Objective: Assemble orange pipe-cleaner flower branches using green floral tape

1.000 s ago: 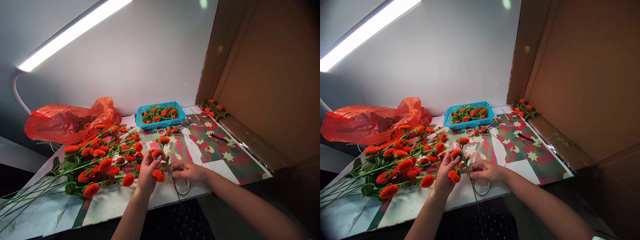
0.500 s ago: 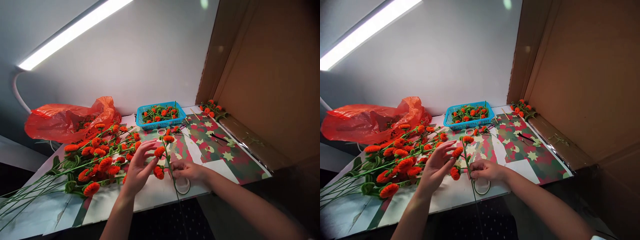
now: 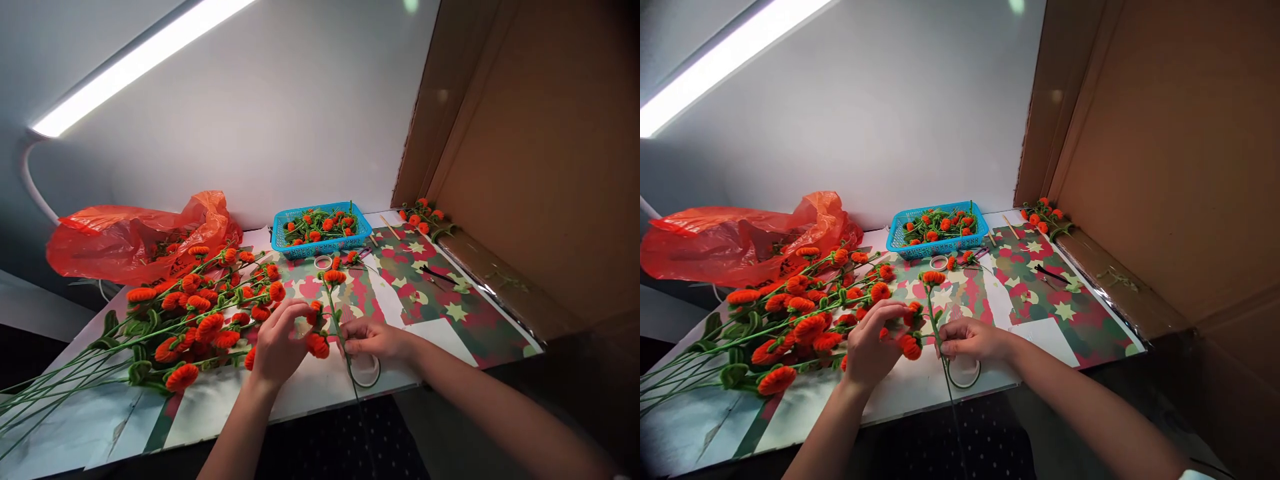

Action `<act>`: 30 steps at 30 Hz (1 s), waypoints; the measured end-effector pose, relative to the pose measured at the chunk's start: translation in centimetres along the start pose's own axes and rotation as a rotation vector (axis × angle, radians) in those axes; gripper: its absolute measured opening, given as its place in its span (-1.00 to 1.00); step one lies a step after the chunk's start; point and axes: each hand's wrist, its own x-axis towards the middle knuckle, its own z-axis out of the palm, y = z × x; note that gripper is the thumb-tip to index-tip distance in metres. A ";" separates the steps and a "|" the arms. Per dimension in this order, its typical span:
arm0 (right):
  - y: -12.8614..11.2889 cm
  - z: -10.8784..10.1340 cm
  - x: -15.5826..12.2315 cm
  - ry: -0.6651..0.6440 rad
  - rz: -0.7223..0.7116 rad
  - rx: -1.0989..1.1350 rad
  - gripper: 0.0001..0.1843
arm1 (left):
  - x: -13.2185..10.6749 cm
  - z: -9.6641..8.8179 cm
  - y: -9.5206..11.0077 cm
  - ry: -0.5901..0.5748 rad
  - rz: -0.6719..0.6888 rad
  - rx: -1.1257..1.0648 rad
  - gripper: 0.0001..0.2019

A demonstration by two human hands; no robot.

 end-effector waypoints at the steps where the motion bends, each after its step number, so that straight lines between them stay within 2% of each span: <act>1: 0.1 0.0 0.0 -0.002 -0.001 0.005 -0.61 | -0.6 0.2 0.3 0.047 -0.094 -0.059 -0.72; 4: 0.2 -0.1 0.2 -0.014 -0.010 0.013 -0.61 | -2.4 0.9 1.6 0.201 -0.480 -0.304 -0.67; 6: 0.3 -0.2 0.2 -0.021 -0.014 0.014 -0.60 | -3.6 1.6 2.7 0.151 -0.647 -0.471 -0.78; 8: 0.3 -0.2 0.2 -0.022 -0.017 0.010 -0.60 | -4.3 2.4 3.5 0.082 -0.665 -0.555 -0.90; 12: 0.1 -0.2 0.1 -0.025 -0.019 -0.017 -0.58 | -4.5 3.1 4.0 0.170 -0.477 -0.478 -0.96; 15: 0.1 0.0 0.0 -0.003 -0.023 -0.027 -0.59 | -3.8 3.1 3.8 0.129 -0.354 -0.383 -0.88; 18: 0.1 0.2 0.0 0.044 -0.017 -0.013 -0.61 | -3.3 3.0 3.8 0.069 -0.325 -0.323 -0.85; 20: 0.0 0.3 0.0 0.063 -0.009 -0.004 -0.60 | -3.3 3.1 3.8 0.038 -0.382 -0.358 -0.86; 23: 0.0 0.3 0.1 0.047 -0.002 -0.008 -0.59 | -3.7 3.4 3.6 0.077 -0.592 -0.516 -0.93; 26: 0.0 0.2 0.2 0.037 0.000 -0.010 -0.58 | -4.2 3.7 2.9 0.154 -0.836 -0.690 -0.78; 28: 0.1 0.1 0.2 0.042 0.006 -0.013 -0.57 | -4.3 3.7 2.4 0.118 -0.940 -0.778 -0.73; 30: 0.1 0.1 0.2 0.036 0.013 -0.025 -0.56 | -4.1 3.5 2.0 0.027 -0.991 -0.850 -0.77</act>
